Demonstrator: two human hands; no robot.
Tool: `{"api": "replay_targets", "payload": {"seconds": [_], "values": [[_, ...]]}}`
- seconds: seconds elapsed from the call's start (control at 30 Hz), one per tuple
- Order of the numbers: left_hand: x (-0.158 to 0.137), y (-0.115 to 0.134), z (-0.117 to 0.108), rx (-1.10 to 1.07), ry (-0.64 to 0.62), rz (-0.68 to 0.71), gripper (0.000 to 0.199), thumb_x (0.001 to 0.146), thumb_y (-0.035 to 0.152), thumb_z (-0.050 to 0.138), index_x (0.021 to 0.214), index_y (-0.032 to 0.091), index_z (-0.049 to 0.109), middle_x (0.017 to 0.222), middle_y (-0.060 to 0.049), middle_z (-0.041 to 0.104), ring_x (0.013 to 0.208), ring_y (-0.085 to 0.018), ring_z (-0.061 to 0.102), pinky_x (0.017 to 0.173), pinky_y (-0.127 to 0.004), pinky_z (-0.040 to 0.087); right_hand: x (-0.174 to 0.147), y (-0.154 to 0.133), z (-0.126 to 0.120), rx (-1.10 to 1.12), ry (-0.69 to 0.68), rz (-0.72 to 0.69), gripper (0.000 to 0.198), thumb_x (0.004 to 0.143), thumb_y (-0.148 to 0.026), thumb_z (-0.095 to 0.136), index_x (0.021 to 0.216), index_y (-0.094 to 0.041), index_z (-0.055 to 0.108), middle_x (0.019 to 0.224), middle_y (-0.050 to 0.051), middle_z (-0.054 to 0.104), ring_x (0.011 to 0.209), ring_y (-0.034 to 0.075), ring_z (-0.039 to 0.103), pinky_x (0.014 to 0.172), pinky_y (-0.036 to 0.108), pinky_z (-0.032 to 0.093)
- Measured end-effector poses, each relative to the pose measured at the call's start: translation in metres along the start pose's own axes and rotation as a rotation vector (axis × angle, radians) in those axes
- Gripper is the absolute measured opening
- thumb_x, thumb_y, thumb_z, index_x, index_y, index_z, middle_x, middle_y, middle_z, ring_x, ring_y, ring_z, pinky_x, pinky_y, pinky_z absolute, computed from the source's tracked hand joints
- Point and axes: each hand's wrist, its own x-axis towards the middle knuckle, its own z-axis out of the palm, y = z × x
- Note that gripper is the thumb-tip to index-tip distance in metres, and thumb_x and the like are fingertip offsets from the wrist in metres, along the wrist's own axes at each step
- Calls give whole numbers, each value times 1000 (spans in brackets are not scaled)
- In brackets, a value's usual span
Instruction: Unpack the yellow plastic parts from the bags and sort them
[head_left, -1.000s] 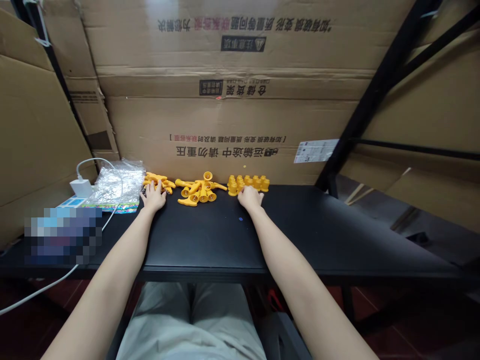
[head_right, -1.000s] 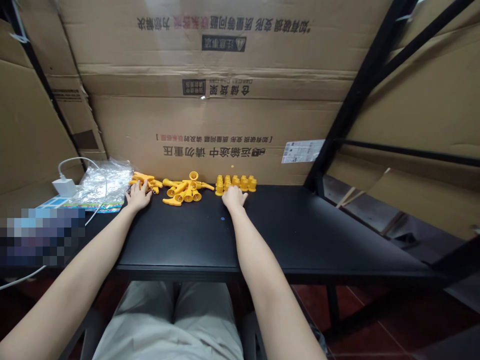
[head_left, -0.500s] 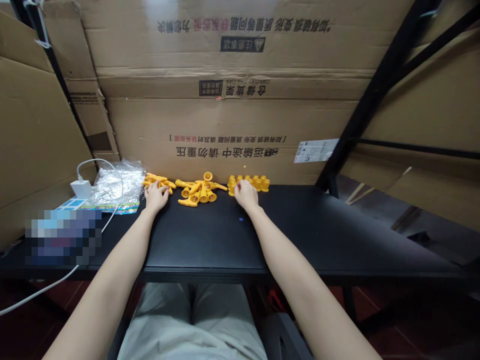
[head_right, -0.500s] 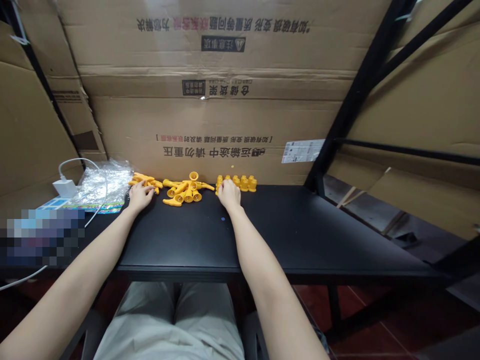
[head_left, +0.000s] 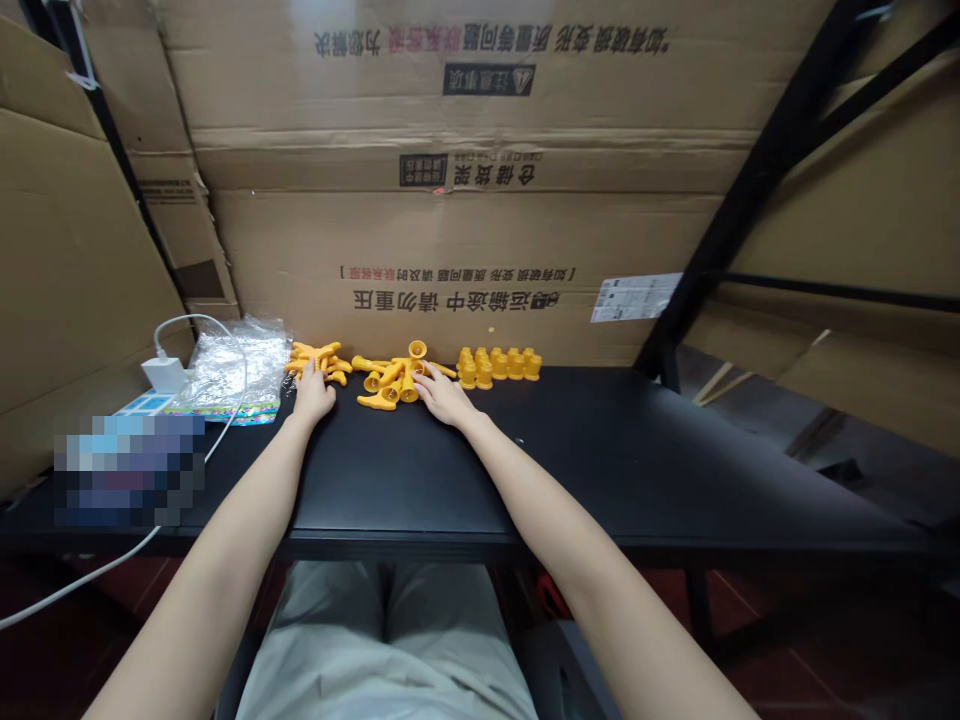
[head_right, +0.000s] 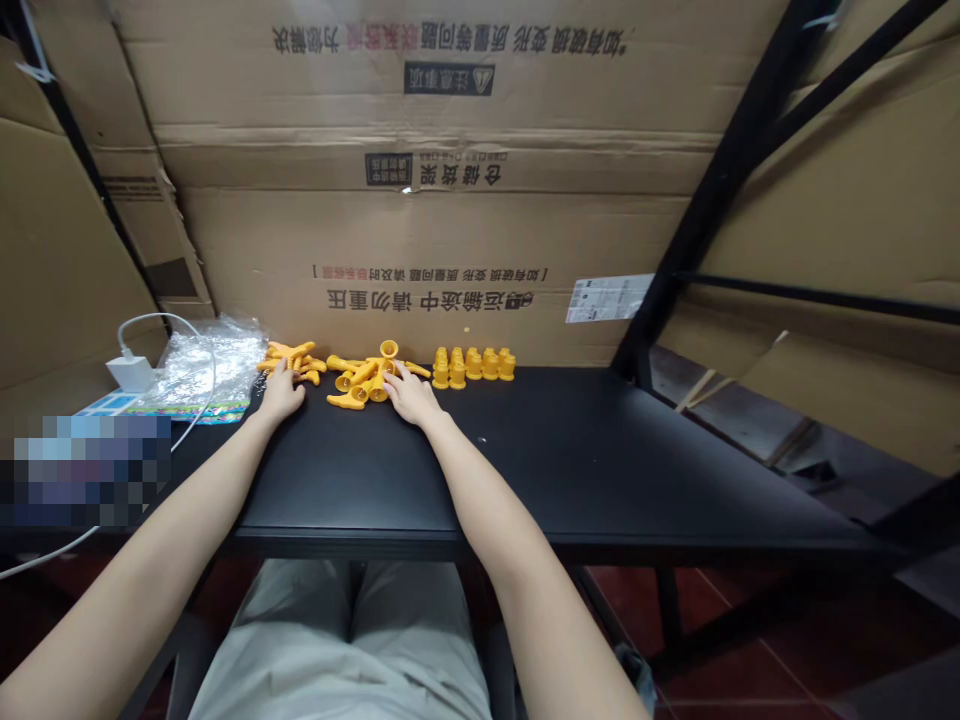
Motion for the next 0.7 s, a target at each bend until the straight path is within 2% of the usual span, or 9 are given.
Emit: {"api": "replay_targets", "payload": {"seconds": [0.23,0.4,0.53,0.63,0.7], "values": [[-1,-1,2,2,13,18,30,75,15,54,103,17,64,146,-14,41,138,-30,35,116,-48,27,0,2,5,134,107,-6,45,98,-32,34,136,-16,50,152,13,31,135,24,41,110,36,36],[-3,5,-6,20,18,49,28,79,15,48,102,17,64,147,-15,39,141,-28,31,117,-50,23,0,3,2,225,264,-45,42,95,-28,39,133,-16,55,146,14,39,135,23,41,113,37,33],[-10,24,-21,-44,86,219,35,85,18,45,117,17,58,150,-14,36,142,-25,29,117,-46,24,-2,-1,-5,262,355,-143,44,93,-26,43,135,-21,53,146,12,40,134,25,42,112,45,34],[-17,43,-28,-100,96,400,45,88,23,45,133,19,48,153,-13,32,141,-24,31,115,-45,28,-5,-9,-9,286,378,-303,41,92,-24,46,132,-23,56,145,12,42,130,25,46,109,47,39],[-22,55,-28,-124,59,494,53,89,27,46,141,20,39,155,-13,28,142,-25,30,114,-47,28,-7,-18,-9,323,405,-416,38,92,-24,47,128,-23,60,142,11,45,128,24,48,108,46,41]]}}
